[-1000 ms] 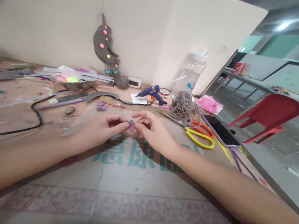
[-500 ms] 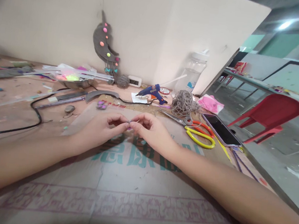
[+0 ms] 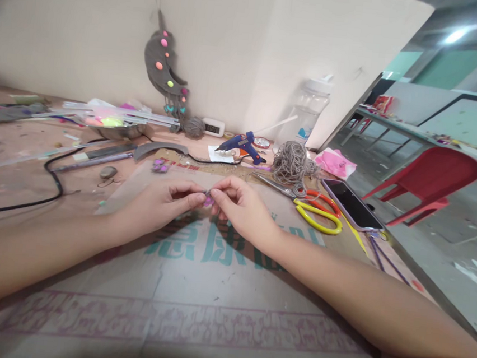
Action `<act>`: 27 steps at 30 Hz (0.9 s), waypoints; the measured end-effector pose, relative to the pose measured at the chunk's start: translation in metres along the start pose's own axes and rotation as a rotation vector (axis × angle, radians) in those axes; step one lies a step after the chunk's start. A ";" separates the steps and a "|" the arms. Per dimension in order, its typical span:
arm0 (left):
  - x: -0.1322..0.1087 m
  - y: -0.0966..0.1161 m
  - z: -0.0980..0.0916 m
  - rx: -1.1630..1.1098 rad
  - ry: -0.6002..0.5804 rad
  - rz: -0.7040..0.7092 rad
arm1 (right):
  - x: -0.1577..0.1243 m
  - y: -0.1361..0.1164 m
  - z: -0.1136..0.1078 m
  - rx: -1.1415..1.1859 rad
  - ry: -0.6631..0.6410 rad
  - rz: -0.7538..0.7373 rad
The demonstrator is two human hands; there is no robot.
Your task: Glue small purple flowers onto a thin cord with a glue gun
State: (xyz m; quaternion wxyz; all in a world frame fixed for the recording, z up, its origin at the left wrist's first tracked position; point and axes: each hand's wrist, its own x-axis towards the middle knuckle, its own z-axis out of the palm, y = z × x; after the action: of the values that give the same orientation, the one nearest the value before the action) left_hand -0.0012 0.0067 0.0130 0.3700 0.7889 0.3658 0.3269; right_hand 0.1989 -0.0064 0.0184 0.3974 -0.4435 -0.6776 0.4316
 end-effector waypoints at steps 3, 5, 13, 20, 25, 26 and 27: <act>-0.001 0.003 0.000 -0.001 0.009 -0.008 | 0.000 0.000 0.001 -0.028 -0.001 -0.031; -0.001 0.004 0.000 0.010 0.020 -0.016 | -0.001 0.002 0.001 -0.057 -0.006 -0.061; 0.001 0.005 -0.001 0.058 0.065 0.010 | -0.002 0.004 -0.001 -0.103 -0.016 -0.125; 0.001 0.007 -0.002 0.088 0.159 0.059 | 0.001 0.000 -0.002 0.067 -0.031 0.049; 0.002 0.006 -0.002 0.077 0.155 0.070 | -0.001 -0.003 0.000 0.159 -0.115 0.142; 0.001 0.006 -0.002 0.070 0.147 0.066 | -0.001 -0.003 0.000 0.168 -0.128 0.153; 0.001 0.005 -0.002 0.060 0.139 0.064 | -0.001 -0.003 0.001 0.172 -0.132 0.161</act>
State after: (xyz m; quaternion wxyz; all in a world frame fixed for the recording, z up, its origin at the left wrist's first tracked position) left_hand -0.0004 0.0060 0.0187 0.3092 0.7863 0.3751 0.3813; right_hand 0.1978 -0.0084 0.0204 0.3525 -0.4312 -0.6250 0.5470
